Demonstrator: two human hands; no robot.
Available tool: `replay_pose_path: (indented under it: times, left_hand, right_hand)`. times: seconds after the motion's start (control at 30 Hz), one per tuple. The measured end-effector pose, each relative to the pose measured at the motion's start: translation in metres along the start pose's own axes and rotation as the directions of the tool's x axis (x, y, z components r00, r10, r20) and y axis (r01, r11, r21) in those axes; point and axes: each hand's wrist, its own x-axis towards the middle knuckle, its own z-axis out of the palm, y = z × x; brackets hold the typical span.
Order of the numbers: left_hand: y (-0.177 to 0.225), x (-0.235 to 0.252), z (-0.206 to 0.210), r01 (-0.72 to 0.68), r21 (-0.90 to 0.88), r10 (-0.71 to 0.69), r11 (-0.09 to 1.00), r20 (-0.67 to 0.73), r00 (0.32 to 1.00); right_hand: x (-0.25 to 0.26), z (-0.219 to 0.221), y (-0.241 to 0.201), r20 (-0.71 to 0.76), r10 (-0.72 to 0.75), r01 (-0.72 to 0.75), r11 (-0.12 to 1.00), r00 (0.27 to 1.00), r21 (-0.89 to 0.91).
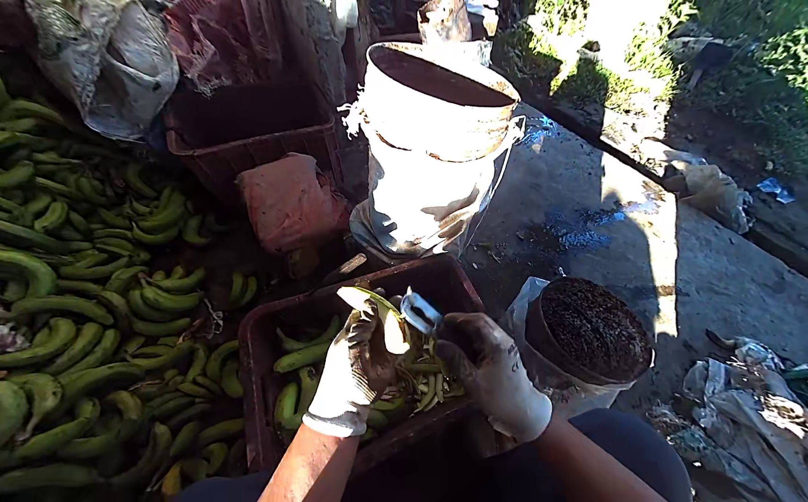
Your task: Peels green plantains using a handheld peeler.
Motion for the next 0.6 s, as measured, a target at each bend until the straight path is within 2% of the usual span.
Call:
replay_pose_path:
  times: [0.07,0.13,0.33,0.43,0.53,0.6]
  left_hand:
    - [0.0,0.001,0.001,-0.047,-0.048,0.044,0.998,-0.074,0.996]
    - [0.0,0.001,0.002,-0.077,-0.01,0.075,0.997,-0.118,0.99]
    - [0.006,-0.01,0.009,-0.046,0.236,0.05,0.971,-0.012,0.999]
    - [0.003,-0.01,0.009,-0.063,0.286,0.073,0.956,-0.025,0.997]
    - [-0.003,-0.008,0.016,-0.185,0.229,0.208,0.956,-0.08,0.975]
    - [-0.006,-0.007,0.016,-0.281,0.247,0.306,0.927,-0.068,0.95]
  right_hand:
    - [-0.008,0.01,-0.004,0.053,-0.088,0.09,0.995,0.995,-0.048]
    - [-0.008,0.014,-0.004,0.069,-0.136,0.142,0.986,0.988,-0.086]
    - [-0.002,0.011,-0.002,0.081,-0.223,0.229,0.97,0.971,-0.079]
    - [-0.001,0.01,-0.001,0.08,-0.215,0.221,0.972,0.973,-0.08]
    - [0.001,0.012,0.0,0.079,-0.148,0.152,0.987,0.986,-0.045]
    - [0.002,0.012,0.001,0.087,-0.11,0.114,0.993,0.99,-0.036]
